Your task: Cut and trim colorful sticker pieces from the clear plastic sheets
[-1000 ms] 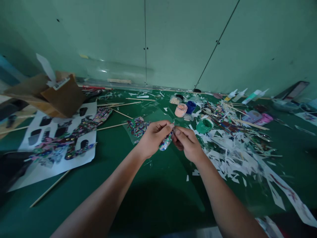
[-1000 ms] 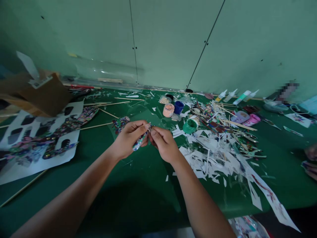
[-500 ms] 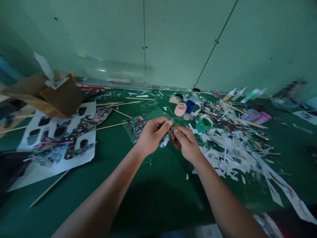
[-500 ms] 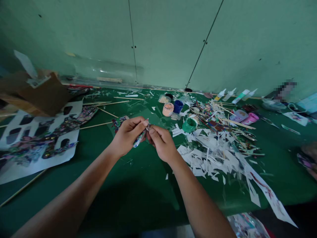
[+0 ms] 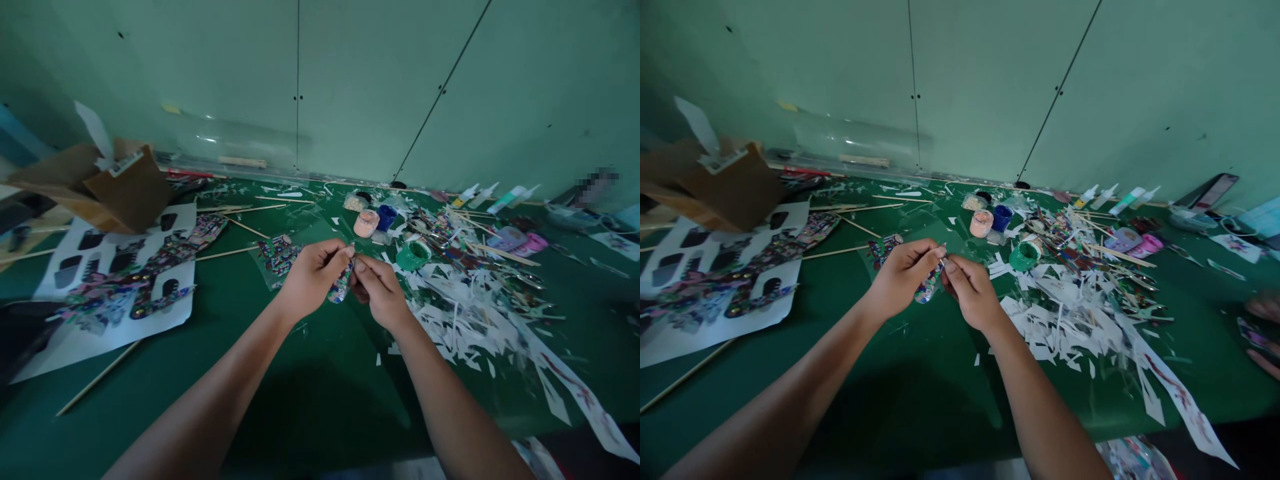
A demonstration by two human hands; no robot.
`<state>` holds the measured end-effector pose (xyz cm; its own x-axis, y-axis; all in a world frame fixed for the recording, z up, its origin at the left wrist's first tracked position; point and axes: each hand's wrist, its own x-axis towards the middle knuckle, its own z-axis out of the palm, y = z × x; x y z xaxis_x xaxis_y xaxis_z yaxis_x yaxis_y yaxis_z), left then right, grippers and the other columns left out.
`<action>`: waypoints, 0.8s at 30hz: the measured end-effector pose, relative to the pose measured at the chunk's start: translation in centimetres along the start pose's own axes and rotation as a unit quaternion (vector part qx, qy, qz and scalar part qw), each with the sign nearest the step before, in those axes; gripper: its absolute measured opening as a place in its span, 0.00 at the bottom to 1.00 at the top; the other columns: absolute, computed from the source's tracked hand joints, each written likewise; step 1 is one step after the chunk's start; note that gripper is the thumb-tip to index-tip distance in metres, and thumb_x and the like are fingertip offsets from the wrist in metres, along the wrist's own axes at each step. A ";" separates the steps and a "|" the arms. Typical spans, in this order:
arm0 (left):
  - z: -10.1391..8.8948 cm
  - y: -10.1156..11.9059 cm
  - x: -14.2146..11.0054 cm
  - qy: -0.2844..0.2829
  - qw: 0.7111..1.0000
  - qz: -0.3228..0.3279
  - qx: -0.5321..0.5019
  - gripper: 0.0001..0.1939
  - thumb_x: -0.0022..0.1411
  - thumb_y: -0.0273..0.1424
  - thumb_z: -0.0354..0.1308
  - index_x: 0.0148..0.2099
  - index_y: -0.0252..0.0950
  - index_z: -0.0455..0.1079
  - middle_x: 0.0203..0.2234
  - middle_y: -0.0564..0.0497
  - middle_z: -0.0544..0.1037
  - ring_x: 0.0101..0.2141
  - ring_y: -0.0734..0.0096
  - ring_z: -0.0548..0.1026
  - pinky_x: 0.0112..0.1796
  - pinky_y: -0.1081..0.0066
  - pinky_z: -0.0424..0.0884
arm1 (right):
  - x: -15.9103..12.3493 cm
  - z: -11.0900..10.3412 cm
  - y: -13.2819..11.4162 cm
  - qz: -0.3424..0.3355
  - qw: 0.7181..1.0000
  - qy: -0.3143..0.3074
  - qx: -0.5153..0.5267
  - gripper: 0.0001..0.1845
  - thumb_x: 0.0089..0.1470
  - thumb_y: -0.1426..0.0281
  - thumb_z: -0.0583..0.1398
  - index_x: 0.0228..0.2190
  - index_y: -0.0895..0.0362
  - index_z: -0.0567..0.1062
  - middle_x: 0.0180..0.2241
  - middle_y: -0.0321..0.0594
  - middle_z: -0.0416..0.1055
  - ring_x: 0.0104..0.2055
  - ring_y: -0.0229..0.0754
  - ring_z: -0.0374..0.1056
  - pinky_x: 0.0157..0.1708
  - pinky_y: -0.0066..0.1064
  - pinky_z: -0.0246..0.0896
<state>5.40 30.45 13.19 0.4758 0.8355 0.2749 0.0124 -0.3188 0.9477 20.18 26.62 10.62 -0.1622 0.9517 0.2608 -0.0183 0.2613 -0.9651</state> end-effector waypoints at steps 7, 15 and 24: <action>0.1 0.0 0.0 0.014 1.000 -0.006 0.007 0.18 0.66 0.36 0.49 0.24 0.36 0.55 0.17 0.58 0.52 0.20 0.79 0.52 0.21 0.72 0.49 | 0.0 -0.2 0.0 0.005 0.999 -0.044 0.013 0.20 0.63 0.58 0.52 0.23 0.56 0.65 0.17 0.29 0.53 0.16 0.30 0.48 0.18 0.26 0.44; 0.1 0.0 0.0 0.016 1.000 -0.005 0.015 0.19 0.67 0.36 0.49 0.24 0.36 0.55 0.17 0.58 0.51 0.20 0.79 0.52 0.22 0.71 0.49 | 0.0 -0.3 -0.1 0.008 0.997 -0.070 0.017 0.21 0.63 0.58 0.52 0.22 0.56 0.63 0.18 0.29 0.53 0.17 0.31 0.47 0.17 0.26 0.42; 0.1 -0.1 0.1 0.040 0.999 -0.005 0.006 0.19 0.66 0.35 0.50 0.23 0.36 0.55 0.17 0.58 0.52 0.20 0.79 0.51 0.22 0.71 0.49 | -0.1 -0.3 -0.2 -0.004 0.996 -0.093 -0.007 0.20 0.64 0.60 0.51 0.22 0.56 0.63 0.18 0.30 0.53 0.19 0.31 0.48 0.18 0.26 0.44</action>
<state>5.55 30.50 13.09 0.4031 0.8719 0.2781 0.0269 -0.3150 0.9487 20.46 26.47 10.83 -0.3411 0.9040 0.2578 -0.0075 0.2716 -0.9624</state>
